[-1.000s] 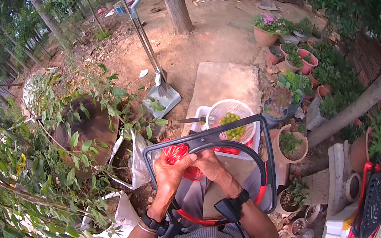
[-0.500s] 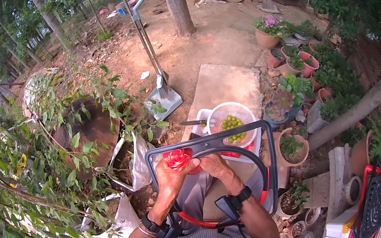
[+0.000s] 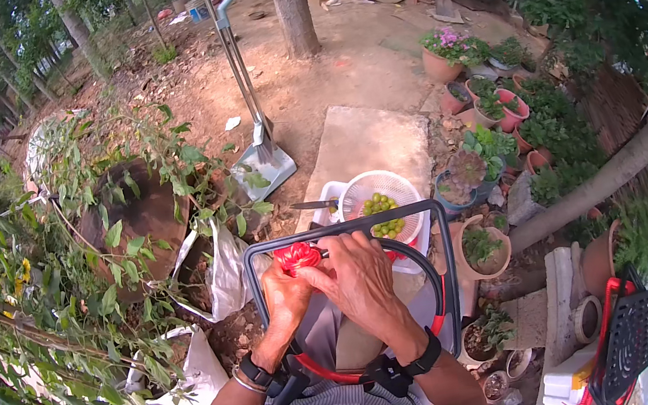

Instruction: Wrapping a red rope around a circular black frame.

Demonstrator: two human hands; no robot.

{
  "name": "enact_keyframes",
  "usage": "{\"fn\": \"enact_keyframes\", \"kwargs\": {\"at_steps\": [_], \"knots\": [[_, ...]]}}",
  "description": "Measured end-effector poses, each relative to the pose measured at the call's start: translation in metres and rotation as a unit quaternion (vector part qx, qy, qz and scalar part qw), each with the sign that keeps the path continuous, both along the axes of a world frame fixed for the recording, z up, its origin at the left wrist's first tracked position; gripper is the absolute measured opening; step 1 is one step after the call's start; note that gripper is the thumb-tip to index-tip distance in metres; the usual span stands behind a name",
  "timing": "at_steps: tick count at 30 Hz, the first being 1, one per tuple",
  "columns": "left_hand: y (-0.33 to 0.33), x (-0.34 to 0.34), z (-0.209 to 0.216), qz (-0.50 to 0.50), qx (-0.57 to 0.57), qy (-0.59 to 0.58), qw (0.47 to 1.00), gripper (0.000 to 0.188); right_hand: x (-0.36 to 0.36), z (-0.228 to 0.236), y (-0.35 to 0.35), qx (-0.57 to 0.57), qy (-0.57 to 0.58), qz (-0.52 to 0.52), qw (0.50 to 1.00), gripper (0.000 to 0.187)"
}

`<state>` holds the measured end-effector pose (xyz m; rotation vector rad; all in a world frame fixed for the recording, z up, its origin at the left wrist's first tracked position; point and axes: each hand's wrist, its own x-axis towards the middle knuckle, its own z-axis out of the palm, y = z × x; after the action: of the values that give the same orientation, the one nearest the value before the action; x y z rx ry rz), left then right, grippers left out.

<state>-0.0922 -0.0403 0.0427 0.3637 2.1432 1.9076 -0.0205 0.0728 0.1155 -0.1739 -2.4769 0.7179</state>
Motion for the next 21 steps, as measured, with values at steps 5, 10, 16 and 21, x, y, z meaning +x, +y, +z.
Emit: {"fn": "enact_keyframes", "kwargs": {"at_steps": [5,10,16,21], "knots": [[0.002,0.006,0.017,0.063,-0.122,0.068,0.988,0.033,-0.023,-0.009,0.0,0.02,-0.083,0.026,0.996,0.034],[-0.002,0.003,0.011,0.059,-0.104,0.069,0.99,0.037,-0.027,-0.023,-0.002,-0.045,-0.001,0.088,0.995,0.022],[-0.003,0.0,0.002,0.055,-0.122,0.062,0.989,0.043,-0.028,-0.027,-0.002,-0.024,0.016,0.084,0.996,0.02],[0.0,-0.002,0.004,0.029,-0.102,0.048,0.993,0.044,-0.026,-0.027,0.001,-0.032,0.011,0.097,0.995,0.018]]}}
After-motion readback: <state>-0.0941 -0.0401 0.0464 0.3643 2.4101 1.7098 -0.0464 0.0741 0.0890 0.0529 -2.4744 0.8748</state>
